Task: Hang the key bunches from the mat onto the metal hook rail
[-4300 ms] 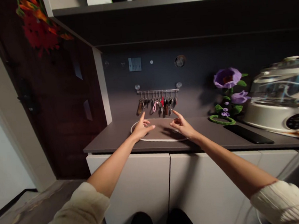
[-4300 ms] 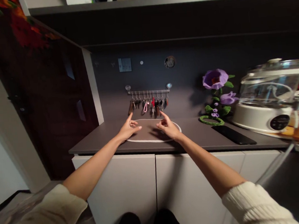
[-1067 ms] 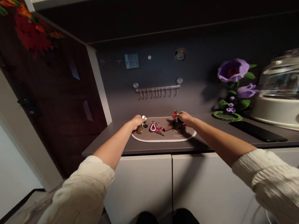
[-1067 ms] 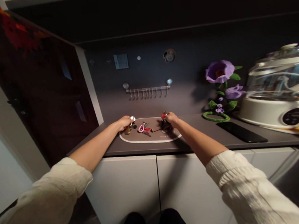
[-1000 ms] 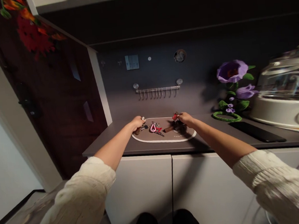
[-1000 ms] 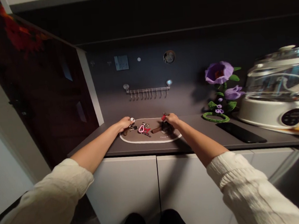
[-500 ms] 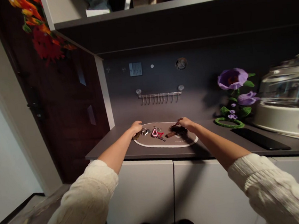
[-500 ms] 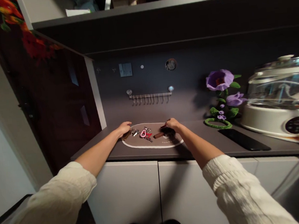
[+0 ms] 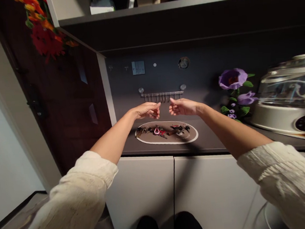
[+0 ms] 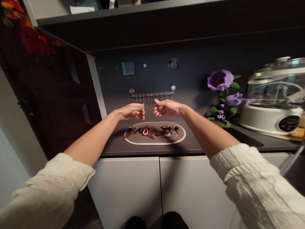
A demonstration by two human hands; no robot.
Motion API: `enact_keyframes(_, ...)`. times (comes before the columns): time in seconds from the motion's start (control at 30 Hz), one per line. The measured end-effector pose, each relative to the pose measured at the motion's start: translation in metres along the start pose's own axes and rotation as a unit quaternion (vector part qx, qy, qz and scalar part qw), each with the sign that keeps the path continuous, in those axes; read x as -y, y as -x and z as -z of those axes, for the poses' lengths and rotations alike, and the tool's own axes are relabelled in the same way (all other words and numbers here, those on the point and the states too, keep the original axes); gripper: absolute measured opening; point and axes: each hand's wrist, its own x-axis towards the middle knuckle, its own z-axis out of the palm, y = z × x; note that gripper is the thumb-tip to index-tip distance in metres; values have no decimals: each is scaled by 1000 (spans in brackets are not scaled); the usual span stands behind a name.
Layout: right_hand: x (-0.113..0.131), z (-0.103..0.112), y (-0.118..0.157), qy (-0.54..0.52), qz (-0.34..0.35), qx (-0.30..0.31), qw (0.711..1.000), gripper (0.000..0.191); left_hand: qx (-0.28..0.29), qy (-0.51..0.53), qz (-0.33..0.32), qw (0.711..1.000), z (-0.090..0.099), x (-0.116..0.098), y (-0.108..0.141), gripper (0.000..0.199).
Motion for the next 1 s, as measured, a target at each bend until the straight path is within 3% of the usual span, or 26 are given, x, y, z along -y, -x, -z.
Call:
enact_keyframes(0.13, -10, -12, 2, -50, 24, -20, 998, 60, -16, 107, -26, 994, -7, 7, 2, 55)
enact_keyframes(0.23, -37, -17, 1, -80, 7, 11, 997, 63, -16, 157, -35, 987, -9, 37, 2, 62)
enact_keyframes(0.37, -79, -22, 2, -113, -31, 34, 993, 62, -15, 192, 13, 981, -11, 83, 3, 64)
enact_keyframes(0.5, -99, -23, 4, -142, -42, 41, 988, 61, -3, 212, 39, 976, -10, 106, 4, 64)
enact_keyframes(0.83, -81, -28, -9, -145, -25, 39, 988, 60, -20, 156, 7, 987, -1, 83, 0, 61)
enact_keyframes(0.9, -79, -31, -17, -118, -3, 14, 993, 57, -50, 122, -19, 991, 3, 79, -3, 55)
enact_keyframes(1.0, -79, -36, -33, -74, 41, -50, 995, 38, -161, 22, -80, 983, 13, 77, -10, 39)
